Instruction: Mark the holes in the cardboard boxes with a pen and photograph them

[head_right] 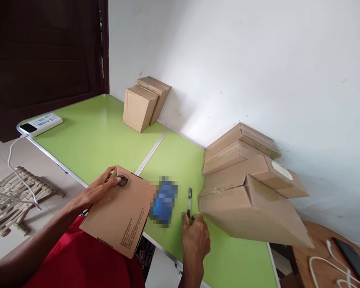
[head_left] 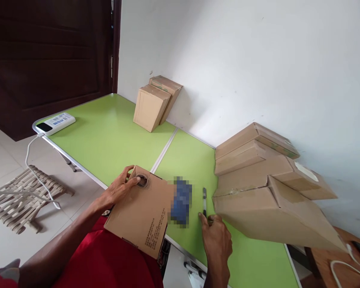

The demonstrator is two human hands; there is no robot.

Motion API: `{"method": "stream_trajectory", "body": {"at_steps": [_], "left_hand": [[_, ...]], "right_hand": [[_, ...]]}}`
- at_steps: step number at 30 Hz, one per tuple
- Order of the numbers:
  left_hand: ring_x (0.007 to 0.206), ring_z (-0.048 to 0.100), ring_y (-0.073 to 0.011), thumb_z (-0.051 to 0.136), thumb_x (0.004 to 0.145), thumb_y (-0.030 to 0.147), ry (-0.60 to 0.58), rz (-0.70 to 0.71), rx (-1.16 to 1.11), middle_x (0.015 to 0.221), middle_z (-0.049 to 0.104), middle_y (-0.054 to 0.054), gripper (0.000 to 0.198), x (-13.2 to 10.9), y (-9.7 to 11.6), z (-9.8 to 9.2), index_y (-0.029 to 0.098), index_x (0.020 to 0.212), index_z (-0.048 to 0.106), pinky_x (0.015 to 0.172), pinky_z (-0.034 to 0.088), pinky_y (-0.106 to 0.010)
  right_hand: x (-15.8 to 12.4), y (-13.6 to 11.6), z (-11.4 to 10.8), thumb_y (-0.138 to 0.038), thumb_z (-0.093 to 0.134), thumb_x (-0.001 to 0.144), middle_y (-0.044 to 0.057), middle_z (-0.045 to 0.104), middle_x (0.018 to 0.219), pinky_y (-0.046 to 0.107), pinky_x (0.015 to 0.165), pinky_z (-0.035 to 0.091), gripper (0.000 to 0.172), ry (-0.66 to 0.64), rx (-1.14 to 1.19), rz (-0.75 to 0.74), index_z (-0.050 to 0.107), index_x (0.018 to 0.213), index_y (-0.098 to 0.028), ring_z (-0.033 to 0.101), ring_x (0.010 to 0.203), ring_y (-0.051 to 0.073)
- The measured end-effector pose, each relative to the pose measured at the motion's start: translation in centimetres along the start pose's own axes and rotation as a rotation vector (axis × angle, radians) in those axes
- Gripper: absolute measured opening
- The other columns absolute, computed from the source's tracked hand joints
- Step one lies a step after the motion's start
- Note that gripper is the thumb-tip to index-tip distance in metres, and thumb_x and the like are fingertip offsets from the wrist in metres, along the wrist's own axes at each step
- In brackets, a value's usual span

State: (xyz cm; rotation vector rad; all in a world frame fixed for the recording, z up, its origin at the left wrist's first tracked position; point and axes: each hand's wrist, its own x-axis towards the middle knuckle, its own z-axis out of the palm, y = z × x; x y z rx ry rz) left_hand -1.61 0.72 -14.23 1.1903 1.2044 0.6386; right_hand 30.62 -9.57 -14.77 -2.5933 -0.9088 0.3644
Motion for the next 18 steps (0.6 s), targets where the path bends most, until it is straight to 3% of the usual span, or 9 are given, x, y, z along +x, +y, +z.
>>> {"method": "stream_trajectory", "body": {"at_steps": [2, 5, 8, 10, 14, 16, 18], "left_hand": [[0.123, 0.066, -0.0358, 0.059, 0.093, 0.071, 0.000, -0.018, -0.009, 0.139, 0.067, -0.013, 0.080, 0.6, 0.0, -0.2, 0.029, 0.158, 0.039, 0.103, 0.052, -0.049], [0.128, 0.063, -0.0381, 0.065, 0.090, 0.070, -0.005, -0.039, -0.024, 0.147, 0.061, -0.016, 0.090, 1.0, -0.1, -0.7, 0.028, 0.162, 0.033, 0.104, 0.052, -0.052], [0.128, 0.064, -0.0381, 0.078, 0.082, 0.061, -0.082, -0.028, -0.076, 0.153, 0.054, -0.018, 0.109, 0.6, -0.2, -1.0, 0.026, 0.167, 0.021, 0.100, 0.057, -0.050], [0.128, 0.064, -0.0369, 0.082, 0.078, 0.054, -0.134, -0.005, -0.135, 0.155, 0.051, -0.019, 0.115, 0.2, -0.4, -0.9, 0.026, 0.168, 0.016, 0.099, 0.058, -0.049], [0.133, 0.059, -0.0370, 0.080, 0.078, 0.047, -0.123, 0.048, -0.256, 0.156, 0.048, -0.017, 0.106, -0.6, -1.2, 0.1, 0.028, 0.165, 0.023, 0.104, 0.055, -0.051], [0.136, 0.056, -0.0372, 0.080, 0.078, 0.043, -0.091, 0.092, -0.301, 0.156, 0.049, -0.016, 0.099, -0.7, -1.7, 0.7, 0.026, 0.162, 0.029, 0.108, 0.052, -0.052], [0.139, 0.054, -0.0371, 0.080, 0.077, 0.040, -0.071, 0.133, -0.352, 0.156, 0.050, -0.017, 0.096, -0.8, -2.1, 1.1, 0.024, 0.159, 0.033, 0.111, 0.049, -0.051]], "right_hand": [[0.7, 0.1, 0.2, -0.042, 0.056, 0.076, 0.017, 0.068, 0.077, 0.052, 0.076, 0.046, 0.017, -0.029, 0.026, -0.002, 0.059, 0.071, -0.027, 0.066, 0.084, 0.043], [0.5, -0.1, -0.2, -0.040, 0.058, 0.072, 0.010, 0.059, 0.061, 0.054, 0.077, 0.045, 0.019, -0.009, 0.113, -0.008, 0.049, 0.057, -0.032, 0.063, 0.072, 0.039], [-1.6, -0.9, -1.1, -0.048, 0.060, 0.075, 0.007, 0.063, 0.066, 0.055, 0.078, 0.049, 0.018, 0.072, 0.308, -0.009, 0.056, 0.071, -0.031, 0.065, 0.069, 0.035], [-3.6, -2.6, -1.2, -0.058, 0.060, 0.079, 0.004, 0.067, 0.072, 0.050, 0.073, 0.054, 0.030, 0.082, 0.546, -0.045, 0.057, 0.089, -0.030, 0.068, 0.068, 0.031], [-7.4, -8.4, 0.9, -0.055, 0.077, 0.080, 0.003, 0.074, 0.081, 0.039, 0.069, 0.059, 0.040, -0.156, 1.165, -0.205, 0.058, 0.099, -0.024, 0.073, 0.074, 0.024], [-8.4, -11.1, 2.6, -0.049, 0.084, 0.080, 0.004, 0.075, 0.083, 0.036, 0.070, 0.058, 0.040, -0.226, 1.323, -0.260, 0.062, 0.099, -0.021, 0.073, 0.073, 0.021], [-8.9, -12.8, 4.2, -0.048, 0.084, 0.083, 0.004, 0.076, 0.084, 0.034, 0.070, 0.058, 0.038, -0.226, 1.339, -0.296, 0.066, 0.101, -0.019, 0.072, 0.072, 0.019]]}}
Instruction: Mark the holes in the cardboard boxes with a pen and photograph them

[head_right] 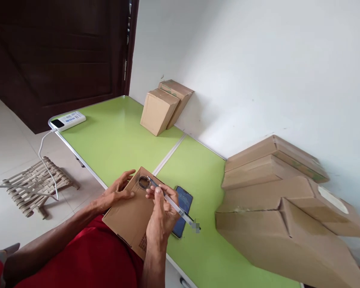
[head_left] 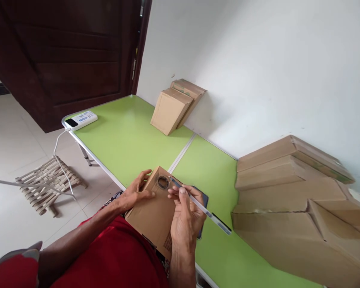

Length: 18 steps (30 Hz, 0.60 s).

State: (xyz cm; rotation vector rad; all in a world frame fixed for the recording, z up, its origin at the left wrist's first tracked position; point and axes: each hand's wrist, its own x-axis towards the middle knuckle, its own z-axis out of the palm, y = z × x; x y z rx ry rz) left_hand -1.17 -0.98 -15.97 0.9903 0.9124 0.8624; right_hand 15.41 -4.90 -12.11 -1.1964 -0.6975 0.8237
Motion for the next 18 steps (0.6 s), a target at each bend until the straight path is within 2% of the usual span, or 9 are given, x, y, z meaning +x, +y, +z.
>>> {"method": "stream_trajectory", "body": {"at_steps": [4, 12, 18], "left_hand": [[0.137, 0.055, -0.0366, 0.081, 0.076, 0.039, 0.008, 0.062, -0.061, 0.154, 0.051, -0.017, 0.094, 0.1, -0.7, 0.1, 0.023, 0.157, 0.036, 0.111, 0.047, -0.050], [0.135, 0.057, -0.0367, 0.083, 0.078, 0.039, 0.004, 0.132, -0.077, 0.151, 0.055, -0.016, 0.091, 0.3, -1.7, 0.0, 0.025, 0.157, 0.039, 0.112, 0.045, -0.051], [0.136, 0.056, -0.0369, 0.081, 0.080, 0.039, -0.006, 0.155, -0.054, 0.151, 0.054, -0.016, 0.090, 0.4, -2.0, -0.2, 0.025, 0.158, 0.038, 0.112, 0.045, -0.052]], "right_hand": [[-0.1, 1.3, 0.7, -0.047, 0.081, 0.089, 0.007, 0.077, 0.091, 0.034, 0.073, 0.058, 0.035, -0.021, -0.124, -0.074, 0.072, 0.104, -0.017, 0.073, 0.077, 0.019], [-0.6, 0.7, 0.6, -0.054, 0.073, 0.093, 0.013, 0.080, 0.104, 0.035, 0.074, 0.057, 0.042, -0.096, -0.359, -0.108, 0.075, 0.109, -0.016, 0.075, 0.086, 0.023], [-0.5, 0.9, 0.6, -0.057, 0.072, 0.091, 0.014, 0.080, 0.105, 0.035, 0.070, 0.056, 0.046, -0.135, -0.444, -0.125, 0.077, 0.110, -0.016, 0.072, 0.079, 0.022]]}}
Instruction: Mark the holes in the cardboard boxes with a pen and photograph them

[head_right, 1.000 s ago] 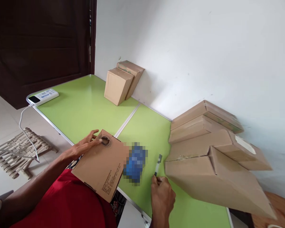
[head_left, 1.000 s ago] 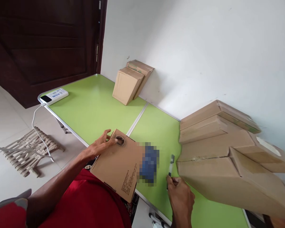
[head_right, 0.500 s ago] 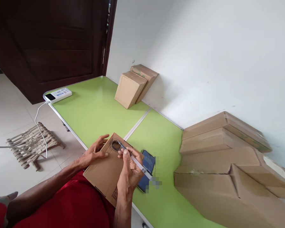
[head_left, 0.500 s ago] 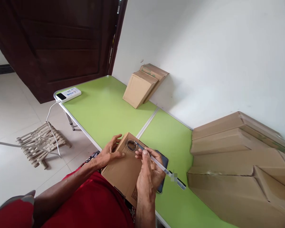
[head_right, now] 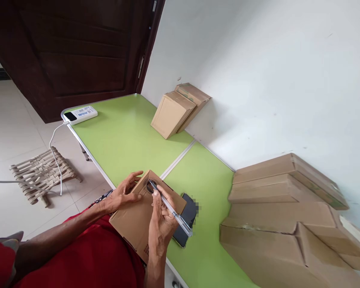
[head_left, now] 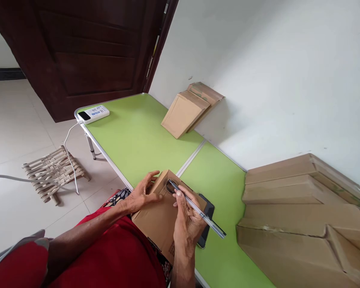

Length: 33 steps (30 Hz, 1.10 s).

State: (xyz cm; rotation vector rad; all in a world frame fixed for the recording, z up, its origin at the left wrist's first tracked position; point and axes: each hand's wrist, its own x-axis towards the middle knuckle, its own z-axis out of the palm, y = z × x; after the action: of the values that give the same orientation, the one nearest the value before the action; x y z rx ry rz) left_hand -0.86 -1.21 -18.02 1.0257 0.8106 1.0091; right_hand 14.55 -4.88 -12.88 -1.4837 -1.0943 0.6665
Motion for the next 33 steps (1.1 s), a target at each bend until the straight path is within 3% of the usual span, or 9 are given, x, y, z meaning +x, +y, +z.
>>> {"method": "stream_trajectory", "body": {"at_steps": [5, 14, 19, 26, 33], "left_hand": [[0.136, 0.056, -0.0363, 0.082, 0.081, 0.040, -0.002, -0.007, 0.005, 0.150, 0.054, -0.015, 0.089, -0.1, -0.1, 0.0, 0.026, 0.157, 0.038, 0.112, 0.045, -0.051], [0.133, 0.058, -0.0360, 0.084, 0.079, 0.044, -0.006, 0.009, -0.027, 0.150, 0.055, -0.017, 0.092, 0.0, -0.3, 0.1, 0.025, 0.157, 0.038, 0.110, 0.046, -0.050], [0.134, 0.058, -0.0360, 0.084, 0.078, 0.043, -0.005, 0.003, -0.045, 0.151, 0.055, -0.017, 0.093, 0.0, -0.4, 0.1, 0.024, 0.157, 0.038, 0.111, 0.046, -0.051], [0.134, 0.057, -0.0358, 0.082, 0.080, 0.040, -0.005, 0.011, -0.033, 0.149, 0.057, -0.017, 0.090, 0.0, -0.4, 0.2, 0.023, 0.157, 0.039, 0.112, 0.047, -0.052], [0.129, 0.062, -0.0361, 0.082, 0.080, 0.042, -0.017, 0.026, -0.008, 0.145, 0.063, -0.015, 0.085, -0.1, 0.0, 0.1, 0.024, 0.154, 0.045, 0.106, 0.051, -0.049]], "right_hand": [[0.2, -0.1, -0.3, -0.058, 0.073, 0.088, 0.015, 0.080, 0.103, 0.035, 0.070, 0.058, 0.045, -0.049, 0.000, -0.002, 0.079, 0.106, -0.017, 0.073, 0.081, 0.024], [-0.8, 0.1, -2.7, -0.065, 0.073, 0.086, 0.004, 0.067, 0.066, 0.028, 0.053, 0.051, 0.049, -0.055, -0.068, 0.075, 0.075, 0.095, -0.016, 0.062, 0.057, 0.018], [-0.7, 0.5, -3.5, -0.062, 0.077, 0.086, 0.000, 0.066, 0.068, 0.024, 0.049, 0.047, 0.047, 0.027, 0.029, 0.119, 0.072, 0.096, -0.017, 0.054, 0.050, 0.011], [0.4, 0.8, -2.7, -0.057, 0.076, 0.090, 0.003, 0.072, 0.079, 0.025, 0.052, 0.051, 0.042, 0.175, 0.055, 0.107, 0.072, 0.099, -0.017, 0.061, 0.057, 0.012], [2.4, 0.6, -1.0, -0.059, 0.075, 0.090, 0.007, 0.075, 0.083, 0.030, 0.062, 0.057, 0.045, 0.090, 0.052, 0.044, 0.072, 0.101, -0.016, 0.067, 0.063, 0.016]]}}
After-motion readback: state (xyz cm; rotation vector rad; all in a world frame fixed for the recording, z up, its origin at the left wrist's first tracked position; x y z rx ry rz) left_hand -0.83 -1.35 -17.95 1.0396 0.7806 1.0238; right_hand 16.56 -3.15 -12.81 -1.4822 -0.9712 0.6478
